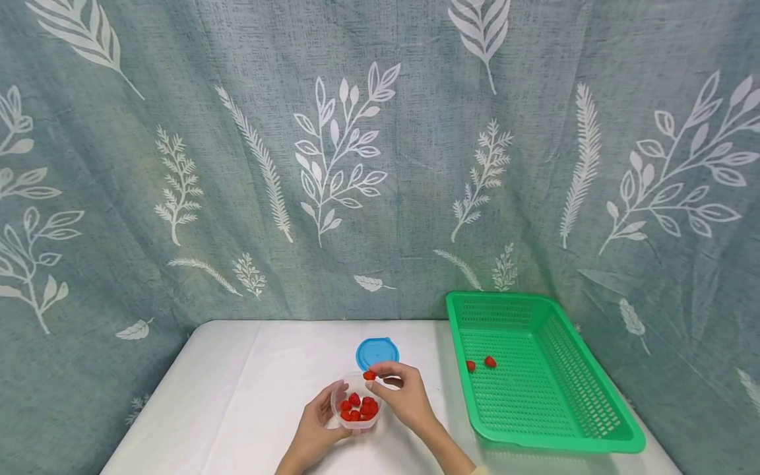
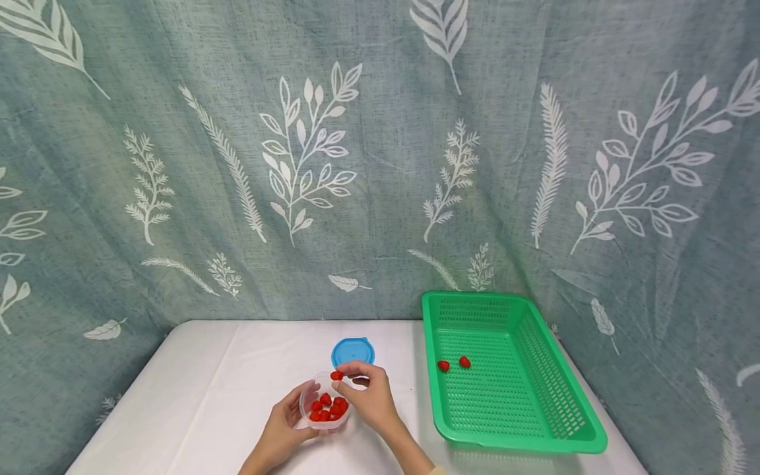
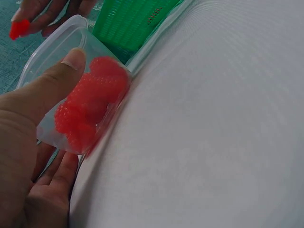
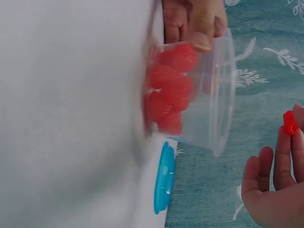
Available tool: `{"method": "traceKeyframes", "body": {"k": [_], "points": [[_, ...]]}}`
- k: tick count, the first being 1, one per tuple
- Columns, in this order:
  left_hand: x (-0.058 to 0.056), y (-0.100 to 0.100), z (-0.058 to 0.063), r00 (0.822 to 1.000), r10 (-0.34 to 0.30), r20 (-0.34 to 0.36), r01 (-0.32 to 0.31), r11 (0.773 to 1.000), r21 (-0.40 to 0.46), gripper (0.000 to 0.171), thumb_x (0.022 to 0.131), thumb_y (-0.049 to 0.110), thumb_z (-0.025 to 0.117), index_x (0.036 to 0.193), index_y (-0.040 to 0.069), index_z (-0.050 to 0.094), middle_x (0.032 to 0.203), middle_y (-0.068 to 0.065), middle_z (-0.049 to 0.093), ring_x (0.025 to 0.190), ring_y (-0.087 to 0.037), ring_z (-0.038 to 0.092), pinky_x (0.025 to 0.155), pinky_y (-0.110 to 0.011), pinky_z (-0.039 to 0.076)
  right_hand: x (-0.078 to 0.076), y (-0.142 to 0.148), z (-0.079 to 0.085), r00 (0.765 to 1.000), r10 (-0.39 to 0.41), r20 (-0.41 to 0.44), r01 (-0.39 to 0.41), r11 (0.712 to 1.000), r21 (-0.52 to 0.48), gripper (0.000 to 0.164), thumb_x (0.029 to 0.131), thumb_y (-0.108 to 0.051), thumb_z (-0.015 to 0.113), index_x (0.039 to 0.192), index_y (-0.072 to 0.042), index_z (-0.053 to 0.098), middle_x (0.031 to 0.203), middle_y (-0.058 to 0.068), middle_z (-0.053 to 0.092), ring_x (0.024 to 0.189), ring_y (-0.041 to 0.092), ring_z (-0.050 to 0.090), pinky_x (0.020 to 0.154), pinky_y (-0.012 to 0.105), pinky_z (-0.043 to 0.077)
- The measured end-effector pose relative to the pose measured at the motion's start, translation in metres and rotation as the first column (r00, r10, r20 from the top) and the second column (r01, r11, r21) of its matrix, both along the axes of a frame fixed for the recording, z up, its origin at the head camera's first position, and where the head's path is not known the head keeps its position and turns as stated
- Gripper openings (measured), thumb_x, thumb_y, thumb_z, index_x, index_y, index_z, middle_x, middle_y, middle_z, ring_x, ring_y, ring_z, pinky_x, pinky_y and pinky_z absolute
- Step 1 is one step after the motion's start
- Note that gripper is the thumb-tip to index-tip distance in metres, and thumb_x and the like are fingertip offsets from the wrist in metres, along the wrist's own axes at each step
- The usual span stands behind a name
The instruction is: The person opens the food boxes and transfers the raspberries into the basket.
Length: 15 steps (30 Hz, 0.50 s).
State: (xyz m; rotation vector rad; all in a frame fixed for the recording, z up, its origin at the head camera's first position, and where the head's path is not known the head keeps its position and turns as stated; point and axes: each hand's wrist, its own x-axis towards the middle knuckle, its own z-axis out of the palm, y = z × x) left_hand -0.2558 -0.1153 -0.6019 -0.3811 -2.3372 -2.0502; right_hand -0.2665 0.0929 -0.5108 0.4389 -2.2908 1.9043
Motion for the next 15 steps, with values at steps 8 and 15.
{"method": "traceKeyframes", "body": {"k": [8,15], "points": [[0.0,0.001,-0.002,0.999,0.012,0.037,-0.011,1.0,-0.025,0.095,0.072,0.026,0.093,0.151,0.005,0.044,0.149,-0.015,0.055,0.144,-0.036,0.045,0.118,-0.044,0.038,0.016,0.013,0.027,0.986,0.107,0.128,-0.098,0.992,-0.074,0.024,0.088,-0.01,0.079,0.11,-0.001,0.074,0.107,0.013,0.074,0.099,0.018,0.067,0.086,0.02,0.061],[-0.001,0.001,-0.001,1.0,0.006,0.019,-0.006,1.0,-0.008,0.094,0.073,0.018,0.093,0.151,0.003,0.044,0.149,-0.016,0.054,0.144,-0.036,0.044,0.118,-0.04,0.038,0.026,0.027,0.059,0.985,0.171,0.03,-0.169,0.983,-0.071,0.027,0.086,-0.006,0.079,0.11,0.003,0.072,0.107,0.02,0.072,0.097,0.014,0.068,0.088,0.023,0.062]]}}
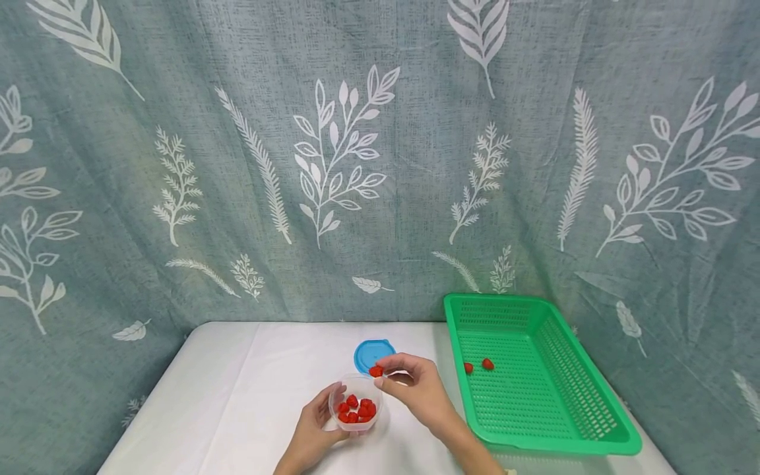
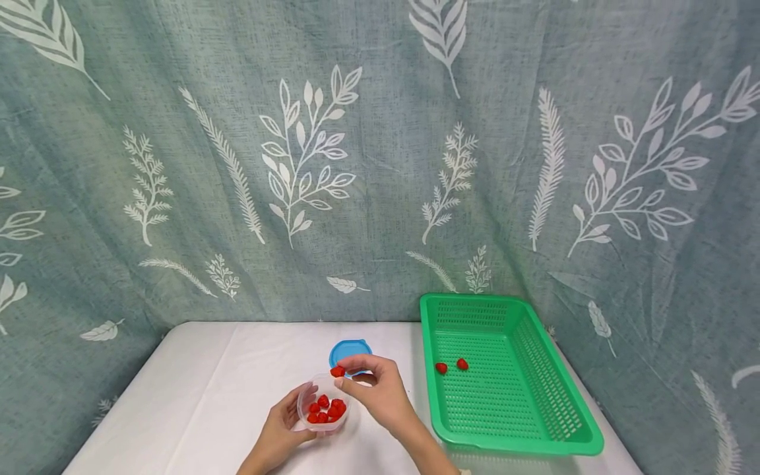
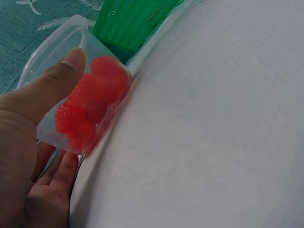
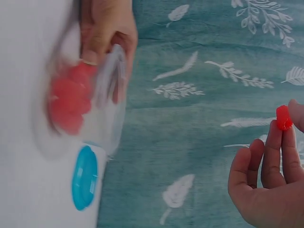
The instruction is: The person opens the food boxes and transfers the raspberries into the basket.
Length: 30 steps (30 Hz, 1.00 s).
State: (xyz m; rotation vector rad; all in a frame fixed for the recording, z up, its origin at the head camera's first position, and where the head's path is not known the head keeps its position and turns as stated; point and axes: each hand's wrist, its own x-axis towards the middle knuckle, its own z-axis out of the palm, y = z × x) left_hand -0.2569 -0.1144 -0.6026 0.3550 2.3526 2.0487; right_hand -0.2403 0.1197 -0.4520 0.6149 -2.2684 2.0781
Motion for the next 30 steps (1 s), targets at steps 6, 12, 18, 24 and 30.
{"method": "traceKeyframes", "body": {"k": [6,12,18,24,30], "points": [[0.0,0.0,0.002,1.0,0.001,-0.002,-0.001,1.0,-0.001,0.093,0.073,0.014,0.092,0.151,0.004,0.044,0.149,-0.017,0.055,0.145,-0.038,0.043,0.116,-0.034,0.041,0.0,0.016,0.016,0.997,0.009,-0.082,-0.004,0.998,0.062,0.023,0.088,-0.01,0.079,0.109,-0.002,0.073,0.106,0.015,0.074,0.099,0.012,0.069,0.092,0.026,0.06],[0.0,-0.001,0.003,1.0,0.0,0.018,-0.001,1.0,0.024,0.092,0.072,0.007,0.091,0.151,0.006,0.044,0.149,-0.018,0.054,0.146,-0.038,0.04,0.117,-0.034,0.041,-0.005,0.037,0.029,0.988,-0.015,-0.152,0.027,0.997,0.079,0.022,0.09,-0.01,0.077,0.11,-0.003,0.073,0.104,0.012,0.075,0.094,0.014,0.069,0.085,0.027,0.062],[-0.001,-0.002,0.002,1.0,-0.003,0.019,0.003,1.0,0.028,0.093,0.072,0.006,0.091,0.151,0.006,0.044,0.15,-0.018,0.053,0.146,-0.038,0.04,0.117,-0.037,0.04,-0.012,0.062,0.044,0.99,-0.036,-0.134,0.046,0.996,0.076,0.025,0.093,-0.011,0.074,0.115,0.001,0.072,0.107,0.01,0.076,0.093,0.017,0.074,0.084,0.029,0.063],[0.0,-0.001,0.003,1.0,-0.001,0.018,0.0,1.0,0.029,0.092,0.072,0.007,0.091,0.151,0.006,0.044,0.149,-0.018,0.054,0.146,-0.038,0.04,0.116,-0.035,0.04,-0.019,0.085,0.058,0.984,-0.058,-0.167,0.08,0.988,0.129,0.026,0.095,-0.014,0.072,0.117,-0.002,0.072,0.109,0.009,0.076,0.093,0.015,0.073,0.057,0.022,0.057],[0.002,-0.001,0.003,1.0,-0.002,0.014,0.002,1.0,0.025,0.091,0.072,0.003,0.089,0.151,0.003,0.043,0.148,-0.02,0.054,0.146,-0.039,0.04,0.117,-0.037,0.038,-0.031,0.108,0.062,0.98,-0.08,-0.184,0.102,0.988,0.115,0.032,0.094,-0.012,0.073,0.122,0.002,0.069,0.107,-0.004,0.074,0.095,0.014,0.075,0.085,0.028,0.063]]}}
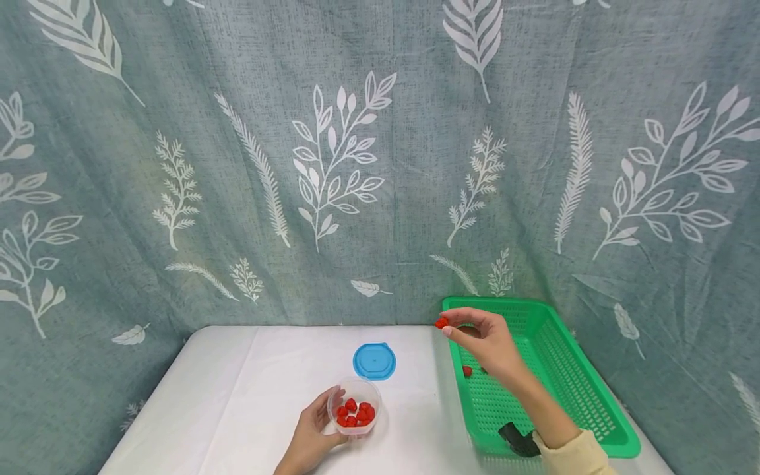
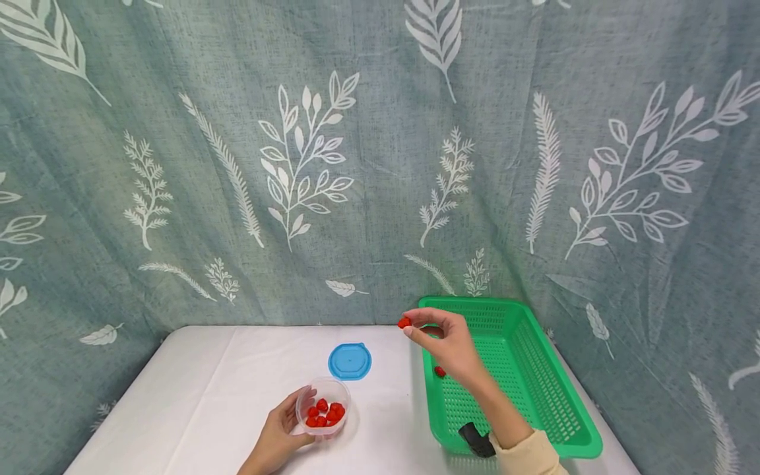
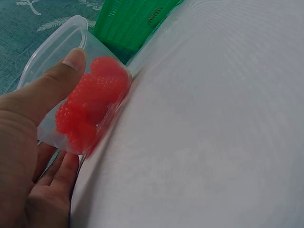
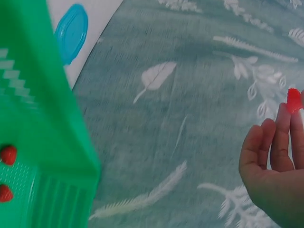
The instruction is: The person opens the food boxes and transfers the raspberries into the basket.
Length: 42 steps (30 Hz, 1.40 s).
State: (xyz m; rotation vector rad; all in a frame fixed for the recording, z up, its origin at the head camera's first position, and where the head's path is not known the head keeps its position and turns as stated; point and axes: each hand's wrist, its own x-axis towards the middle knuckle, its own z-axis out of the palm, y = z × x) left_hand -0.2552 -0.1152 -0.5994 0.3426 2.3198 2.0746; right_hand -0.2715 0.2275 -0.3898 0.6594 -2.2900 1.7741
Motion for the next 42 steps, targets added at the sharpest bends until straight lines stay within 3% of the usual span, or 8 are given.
{"method": "traceKeyframes", "body": {"k": [7,12,16,22,25,32,38,42], "points": [[-0.001,0.0,-0.002,1.0,-0.005,0.007,0.005,1.0,-0.025,0.091,0.073,0.007,0.089,0.151,0.004,0.043,0.15,-0.018,0.053,0.146,-0.038,0.039,0.117,-0.032,0.039,-0.024,0.026,-0.01,0.998,-0.06,-0.004,0.06,0.998,0.01,0.031,0.095,-0.016,0.072,0.122,0.001,0.069,0.11,-0.005,0.074,0.1,0.009,0.072,0.09,0.025,0.061],[-0.001,0.001,-0.001,1.0,-0.004,-0.003,0.004,1.0,-0.022,0.091,0.073,0.005,0.089,0.151,0.003,0.043,0.15,-0.02,0.052,0.146,-0.04,0.039,0.117,-0.034,0.039,-0.04,0.044,-0.021,0.99,-0.139,0.025,0.137,0.989,0.061,0.036,0.097,-0.024,0.071,0.125,-0.003,0.069,0.118,0.003,0.074,0.106,0.002,0.067,0.092,0.018,0.057],[0.0,0.001,0.001,1.0,0.008,-0.004,-0.008,0.999,-0.036,0.092,0.073,0.007,0.09,0.152,0.004,0.043,0.15,-0.019,0.053,0.146,-0.039,0.041,0.116,-0.034,0.04,-0.053,0.057,-0.033,0.981,-0.187,0.048,0.182,0.979,0.093,0.038,0.097,-0.029,0.071,0.126,-0.004,0.068,0.121,0.009,0.072,0.105,0.003,0.065,0.09,0.022,0.057],[0.0,0.002,0.002,1.0,0.004,0.006,-0.004,0.999,-0.033,0.091,0.073,0.007,0.089,0.152,0.004,0.043,0.15,-0.019,0.053,0.145,-0.038,0.042,0.115,-0.033,0.041,-0.072,0.076,-0.053,0.972,-0.228,0.065,0.219,0.969,0.115,0.04,0.098,-0.033,0.069,0.125,-0.003,0.067,0.117,0.002,0.071,0.104,0.001,0.063,0.088,0.022,0.057],[0.0,0.001,0.002,1.0,-0.007,0.012,0.007,1.0,-0.016,0.091,0.074,0.006,0.089,0.152,0.003,0.042,0.151,-0.019,0.052,0.145,-0.038,0.041,0.116,-0.034,0.039,-0.077,0.082,-0.06,0.968,-0.241,0.072,0.232,0.965,0.118,0.042,0.098,-0.032,0.069,0.126,-0.002,0.066,0.117,0.002,0.07,0.103,-0.001,0.062,0.087,0.018,0.056],[0.001,0.0,0.0,1.0,-0.009,-0.004,0.009,1.0,-0.011,0.091,0.073,0.005,0.089,0.152,0.002,0.042,0.15,-0.02,0.052,0.145,-0.039,0.041,0.117,-0.034,0.039,-0.086,0.091,-0.071,0.964,-0.252,0.08,0.24,0.961,0.14,0.046,0.101,-0.029,0.065,0.137,0.0,0.06,0.13,0.018,0.063,0.104,0.003,0.059,0.084,0.018,0.055],[0.001,0.001,-0.001,1.0,-0.001,-0.016,0.001,0.999,-0.039,0.091,0.073,0.008,0.089,0.152,0.004,0.043,0.15,-0.019,0.053,0.144,-0.038,0.042,0.114,-0.022,0.042,-0.096,0.097,-0.076,0.958,-0.271,0.095,0.25,0.95,0.19,0.045,0.102,-0.031,0.064,0.135,-0.001,0.061,0.132,0.021,0.062,0.104,0.007,0.058,0.084,0.019,0.055],[0.001,0.001,0.0,1.0,0.0,-0.005,0.0,1.0,-0.023,0.091,0.073,0.006,0.089,0.152,0.004,0.043,0.15,-0.018,0.053,0.145,-0.038,0.042,0.116,-0.027,0.04,-0.102,0.1,-0.081,0.951,-0.284,0.12,0.256,0.945,0.205,0.044,0.102,-0.028,0.064,0.135,0.0,0.061,0.133,0.021,0.062,0.106,0.007,0.059,0.086,0.019,0.055]]}}
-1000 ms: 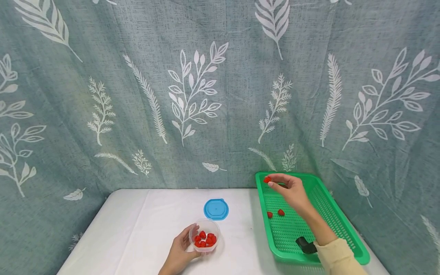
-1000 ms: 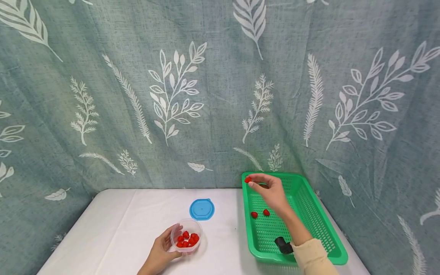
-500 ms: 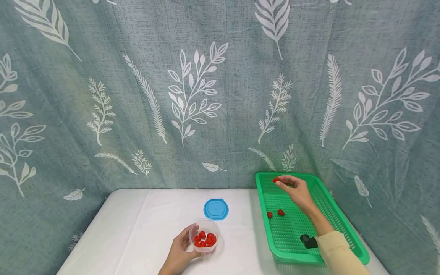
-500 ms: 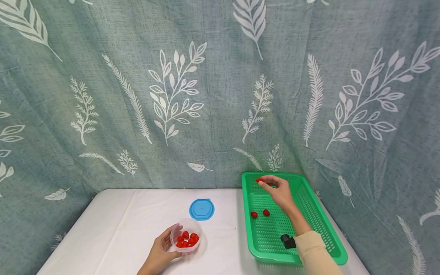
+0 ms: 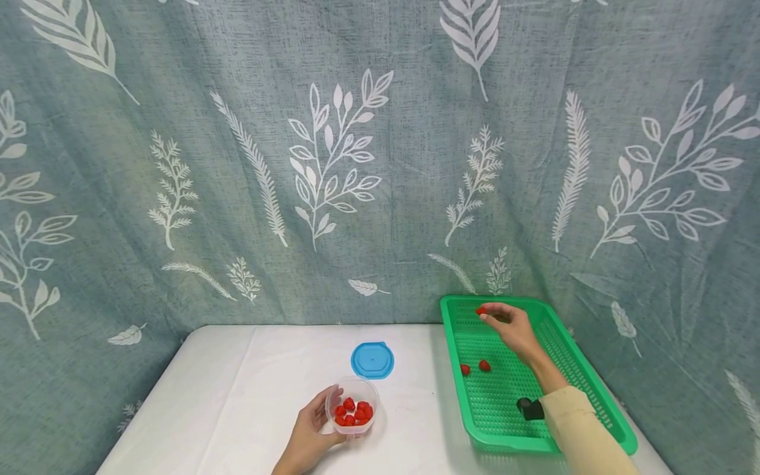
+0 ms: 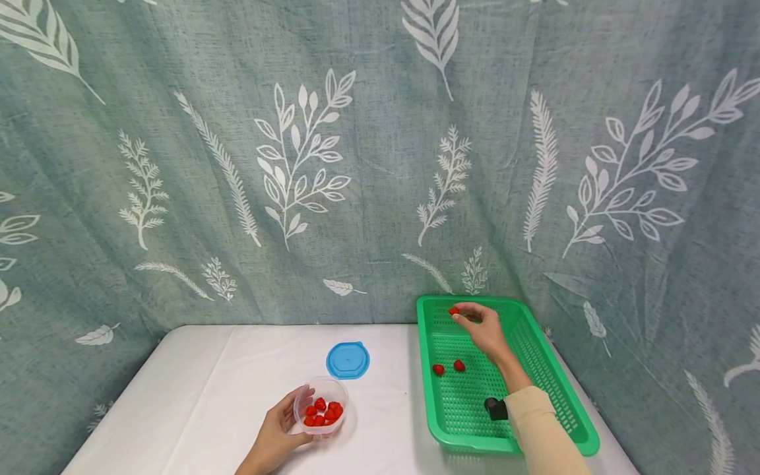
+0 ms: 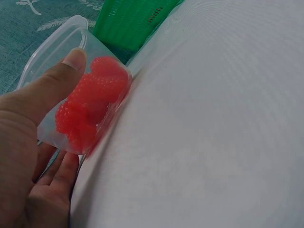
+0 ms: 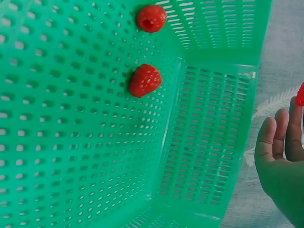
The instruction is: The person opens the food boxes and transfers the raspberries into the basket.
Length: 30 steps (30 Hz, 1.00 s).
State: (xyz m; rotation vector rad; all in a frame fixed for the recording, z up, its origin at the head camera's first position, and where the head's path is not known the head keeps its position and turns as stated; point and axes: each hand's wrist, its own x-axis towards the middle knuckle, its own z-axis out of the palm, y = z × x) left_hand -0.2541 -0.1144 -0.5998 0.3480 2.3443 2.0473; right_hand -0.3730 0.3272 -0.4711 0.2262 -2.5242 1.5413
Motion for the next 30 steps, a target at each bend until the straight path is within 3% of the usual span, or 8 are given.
{"method": "traceKeyframes", "body": {"k": [5,15,18,23,25,30], "points": [[0.0,-0.001,0.001,1.0,-0.007,0.005,0.007,0.999,0.036,0.091,0.072,0.003,0.089,0.151,0.003,0.043,0.15,-0.019,0.053,0.146,-0.038,0.04,0.118,-0.036,0.037,-0.006,0.002,-0.005,0.999,0.003,0.032,-0.003,1.0,0.018,0.041,0.102,-0.022,0.064,0.134,0.003,0.06,0.131,0.024,0.062,0.107,0.015,0.061,0.086,0.023,0.056],[-0.001,-0.001,0.001,1.0,-0.012,0.019,0.011,0.999,0.047,0.092,0.072,0.004,0.089,0.152,0.005,0.043,0.151,-0.018,0.052,0.147,-0.037,0.039,0.118,-0.035,0.038,-0.014,0.006,-0.014,0.997,-0.03,0.065,0.028,0.999,0.031,0.037,0.101,-0.017,0.065,0.131,0.004,0.061,0.129,0.024,0.063,0.106,0.014,0.063,0.09,0.031,0.059],[-0.001,-0.001,0.001,1.0,-0.012,0.016,0.011,0.999,0.048,0.092,0.072,0.003,0.089,0.152,0.004,0.043,0.151,-0.018,0.052,0.147,-0.037,0.039,0.119,-0.035,0.037,-0.017,0.007,-0.018,0.996,-0.041,0.076,0.038,0.998,0.041,0.036,0.101,-0.016,0.065,0.129,0.005,0.062,0.127,0.025,0.065,0.107,0.019,0.064,0.089,0.032,0.059],[0.001,0.0,0.004,1.0,-0.012,0.018,0.011,0.999,0.038,0.091,0.073,0.004,0.089,0.152,0.004,0.042,0.151,-0.018,0.052,0.147,-0.037,0.04,0.119,-0.037,0.037,-0.019,0.011,-0.024,0.994,-0.043,0.1,0.037,0.998,0.057,0.034,0.101,-0.014,0.065,0.126,0.009,0.062,0.121,0.026,0.067,0.099,0.015,0.065,0.083,0.029,0.057],[0.001,0.0,0.004,1.0,-0.011,0.018,0.01,0.999,0.036,0.091,0.073,0.004,0.089,0.152,0.003,0.042,0.151,-0.019,0.052,0.147,-0.038,0.04,0.119,-0.037,0.037,-0.019,0.013,-0.027,0.993,-0.043,0.11,0.037,0.998,0.059,0.033,0.1,-0.012,0.065,0.125,0.01,0.062,0.12,0.026,0.067,0.097,0.014,0.064,0.084,0.033,0.058],[0.001,0.0,0.004,1.0,-0.009,0.021,0.009,0.999,0.039,0.092,0.073,0.004,0.089,0.152,0.003,0.042,0.151,-0.019,0.052,0.147,-0.037,0.04,0.119,-0.037,0.037,-0.02,0.018,-0.032,0.989,-0.04,0.14,0.033,0.998,0.05,0.034,0.1,-0.011,0.065,0.126,0.011,0.061,0.119,0.027,0.067,0.104,0.029,0.066,0.095,0.053,0.057]]}}
